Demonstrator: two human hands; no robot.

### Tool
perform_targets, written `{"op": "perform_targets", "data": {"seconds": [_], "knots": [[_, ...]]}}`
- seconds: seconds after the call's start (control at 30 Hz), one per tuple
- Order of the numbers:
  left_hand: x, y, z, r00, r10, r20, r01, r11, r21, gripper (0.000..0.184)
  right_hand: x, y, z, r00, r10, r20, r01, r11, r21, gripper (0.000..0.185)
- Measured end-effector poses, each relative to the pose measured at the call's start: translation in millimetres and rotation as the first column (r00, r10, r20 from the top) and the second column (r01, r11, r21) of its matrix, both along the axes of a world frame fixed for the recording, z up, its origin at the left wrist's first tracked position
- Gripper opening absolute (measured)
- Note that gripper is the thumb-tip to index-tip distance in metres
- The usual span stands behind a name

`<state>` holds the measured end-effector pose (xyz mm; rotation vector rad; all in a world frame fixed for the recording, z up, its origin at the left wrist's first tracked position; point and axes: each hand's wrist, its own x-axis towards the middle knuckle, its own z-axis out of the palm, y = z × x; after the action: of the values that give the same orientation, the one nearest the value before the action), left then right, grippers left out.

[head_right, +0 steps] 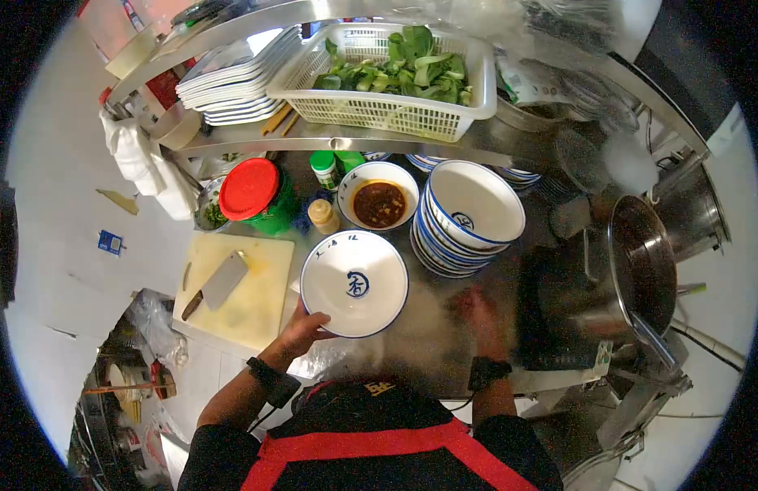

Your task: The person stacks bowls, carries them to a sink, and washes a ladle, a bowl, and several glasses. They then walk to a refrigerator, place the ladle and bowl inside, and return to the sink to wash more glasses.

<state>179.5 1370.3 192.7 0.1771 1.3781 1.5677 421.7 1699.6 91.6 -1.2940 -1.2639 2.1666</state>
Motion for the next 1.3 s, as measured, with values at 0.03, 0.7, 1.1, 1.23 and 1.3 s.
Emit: {"op": "perform_targets", "data": {"seconds": [0.03, 0.7, 1.1, 1.23, 1.3], "knots": [[1.9, 1.6, -0.8, 1.0, -0.025, 0.016, 0.025, 1.0, -0.001, 0.091, -2.3, -15.6, 9.7, 0.998, 0.001, -0.06, -0.005, 0.998, -0.064, 0.049], [5.6, -76.6, -40.7, 0.875, -0.406, -0.265, 0.427, 0.904, 0.025, 0.081, -26.2, -108.8, 132.7, 0.977, 0.092, 0.192, -0.207, 0.623, 0.755, 0.045], [-47.3, -557.8, -111.1, 0.728, 0.184, -0.661, -0.612, 0.608, -0.505, 0.056, -275.5, -403.6, 175.1, 0.764, 0.643, -0.062, -0.558, 0.705, 0.439, 0.044], [-0.5, -703.4, -111.8, 0.588, 0.177, -0.789, -0.805, 0.221, -0.55, 0.057, -388.7, -543.2, 166.8, 0.502, 0.865, -0.002, -0.747, 0.435, 0.503, 0.034], [27.3, -755.3, -95.3, 0.577, 0.259, -0.775, -0.806, 0.028, -0.591, 0.053, -428.8, -611.9, 173.4, 0.381, 0.924, 0.024, -0.799, 0.316, 0.511, 0.029]]}}
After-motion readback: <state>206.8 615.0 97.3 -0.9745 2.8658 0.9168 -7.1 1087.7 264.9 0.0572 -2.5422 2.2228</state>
